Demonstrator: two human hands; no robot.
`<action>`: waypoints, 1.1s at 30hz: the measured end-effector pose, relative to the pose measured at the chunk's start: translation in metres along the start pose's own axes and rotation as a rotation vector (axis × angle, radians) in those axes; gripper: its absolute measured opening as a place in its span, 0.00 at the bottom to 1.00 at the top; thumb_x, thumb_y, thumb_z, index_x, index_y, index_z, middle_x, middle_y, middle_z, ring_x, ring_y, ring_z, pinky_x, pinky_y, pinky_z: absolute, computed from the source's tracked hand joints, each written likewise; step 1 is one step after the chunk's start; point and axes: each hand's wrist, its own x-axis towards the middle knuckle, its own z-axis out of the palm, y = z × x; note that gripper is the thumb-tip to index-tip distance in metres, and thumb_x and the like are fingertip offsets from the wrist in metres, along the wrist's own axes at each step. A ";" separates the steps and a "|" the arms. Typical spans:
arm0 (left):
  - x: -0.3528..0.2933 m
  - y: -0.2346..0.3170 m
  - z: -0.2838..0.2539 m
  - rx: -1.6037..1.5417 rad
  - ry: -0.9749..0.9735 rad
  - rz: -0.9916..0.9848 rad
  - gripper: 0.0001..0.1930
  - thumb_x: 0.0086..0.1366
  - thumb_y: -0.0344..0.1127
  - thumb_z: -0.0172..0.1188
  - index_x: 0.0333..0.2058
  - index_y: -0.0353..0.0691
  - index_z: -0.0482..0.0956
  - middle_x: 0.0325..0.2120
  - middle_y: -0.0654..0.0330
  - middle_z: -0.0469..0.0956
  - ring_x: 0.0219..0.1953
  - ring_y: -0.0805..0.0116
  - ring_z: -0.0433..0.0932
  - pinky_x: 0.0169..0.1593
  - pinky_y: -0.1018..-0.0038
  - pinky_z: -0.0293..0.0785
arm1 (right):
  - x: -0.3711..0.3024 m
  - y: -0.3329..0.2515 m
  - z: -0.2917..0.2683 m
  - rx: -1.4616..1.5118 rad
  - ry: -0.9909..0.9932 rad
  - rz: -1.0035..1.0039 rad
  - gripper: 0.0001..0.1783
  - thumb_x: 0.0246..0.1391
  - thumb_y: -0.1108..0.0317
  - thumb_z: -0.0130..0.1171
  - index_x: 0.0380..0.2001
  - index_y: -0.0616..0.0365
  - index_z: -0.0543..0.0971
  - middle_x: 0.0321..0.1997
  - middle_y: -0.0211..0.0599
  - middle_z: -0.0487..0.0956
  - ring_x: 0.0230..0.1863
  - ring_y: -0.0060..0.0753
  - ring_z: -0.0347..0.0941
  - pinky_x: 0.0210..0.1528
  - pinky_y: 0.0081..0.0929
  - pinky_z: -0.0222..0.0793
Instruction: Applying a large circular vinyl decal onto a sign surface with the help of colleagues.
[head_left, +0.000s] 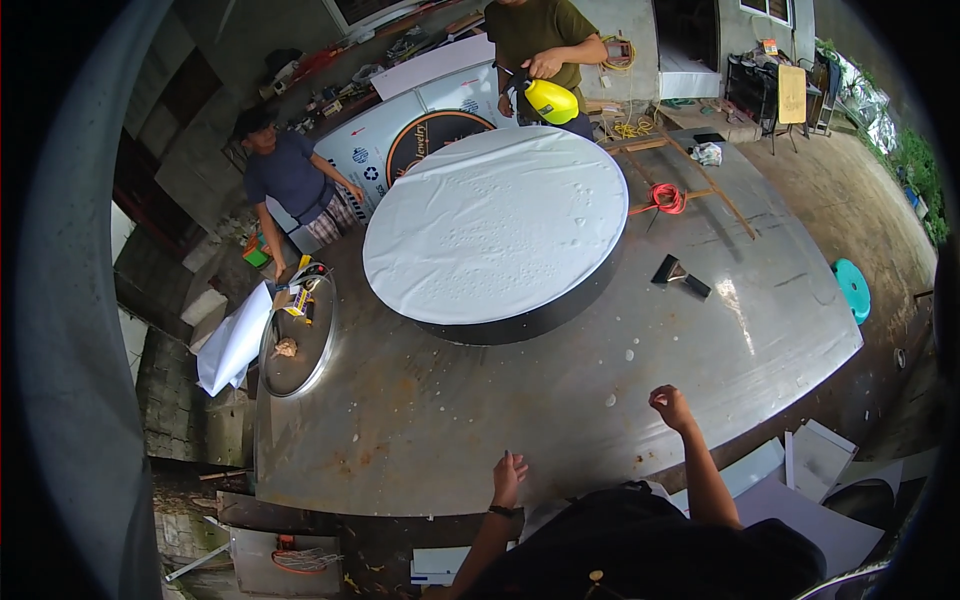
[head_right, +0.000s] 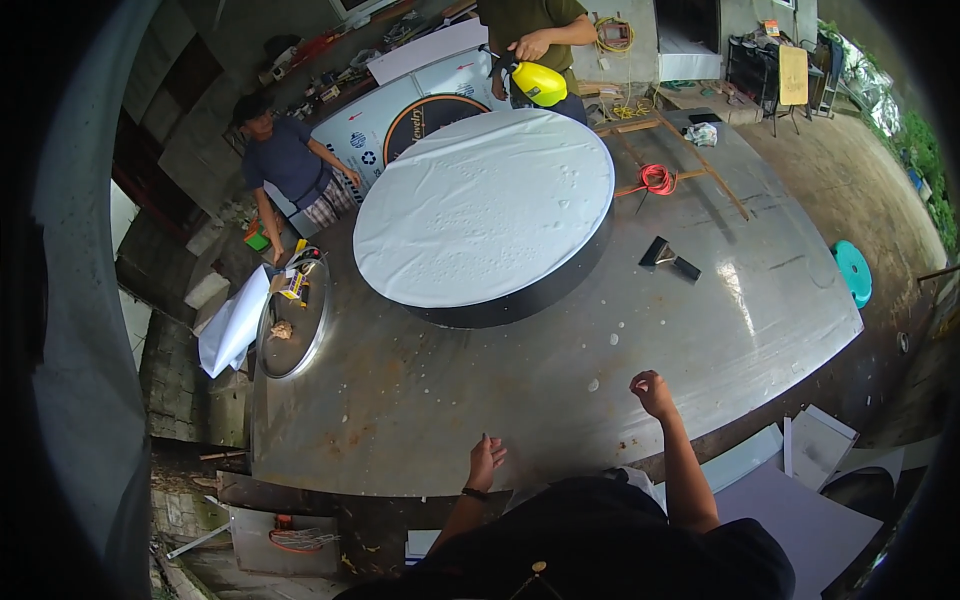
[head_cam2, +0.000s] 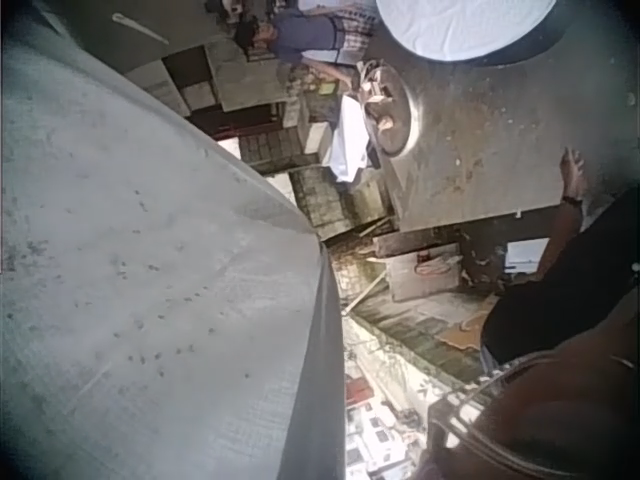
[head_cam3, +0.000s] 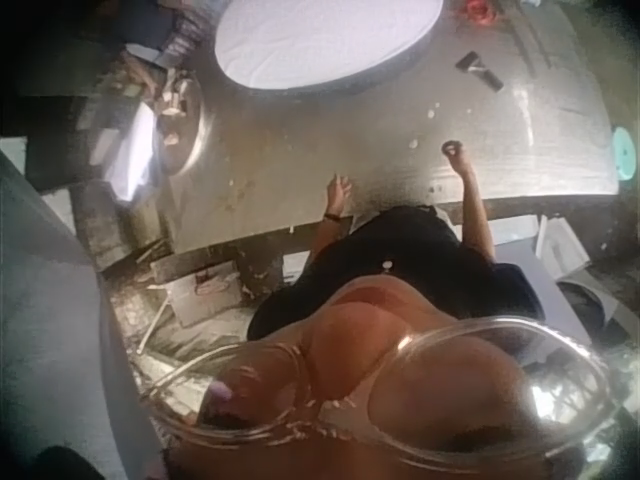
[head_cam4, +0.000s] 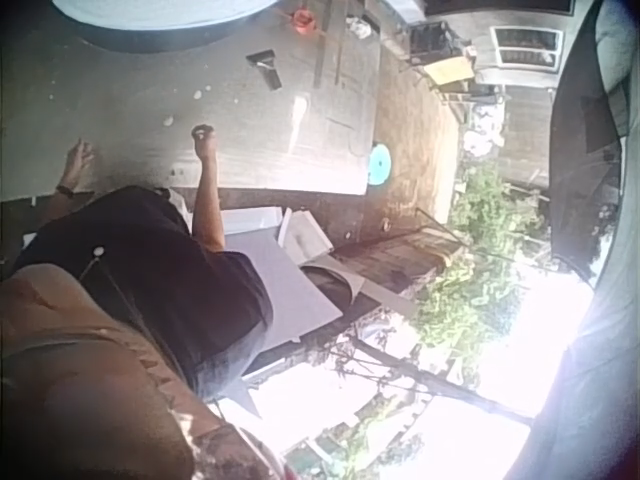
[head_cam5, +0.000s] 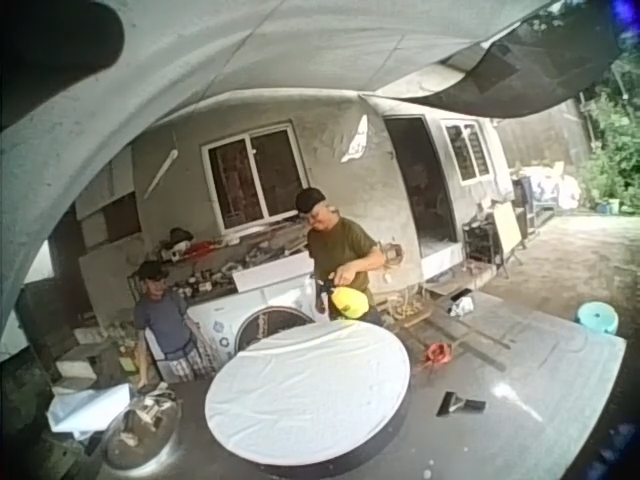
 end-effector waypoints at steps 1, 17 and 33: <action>0.000 0.001 0.000 -0.003 0.009 -0.016 0.22 0.60 0.53 0.40 0.36 0.38 0.68 0.35 0.60 0.72 0.34 0.67 0.73 0.35 0.71 0.66 | 0.000 -0.003 0.000 0.014 -0.003 0.008 0.03 0.37 0.78 0.55 0.21 0.63 0.74 0.27 0.41 0.72 0.31 0.33 0.71 0.35 0.24 0.69; 0.009 0.015 0.005 -0.003 -0.009 -0.016 0.21 0.60 0.51 0.41 0.39 0.37 0.67 0.38 0.59 0.69 0.38 0.66 0.72 0.38 0.72 0.67 | -0.006 0.015 -0.007 -0.057 0.072 -0.003 0.04 0.35 0.79 0.53 0.20 0.60 0.74 0.28 0.43 0.72 0.30 0.37 0.72 0.35 0.25 0.70; 0.014 0.015 0.003 0.002 0.017 -0.009 0.20 0.59 0.48 0.42 0.39 0.37 0.67 0.38 0.57 0.71 0.35 0.64 0.73 0.36 0.70 0.67 | -0.006 -0.010 -0.014 0.129 0.194 0.009 0.02 0.41 0.76 0.54 0.20 0.63 0.72 0.26 0.38 0.75 0.31 0.32 0.71 0.36 0.25 0.66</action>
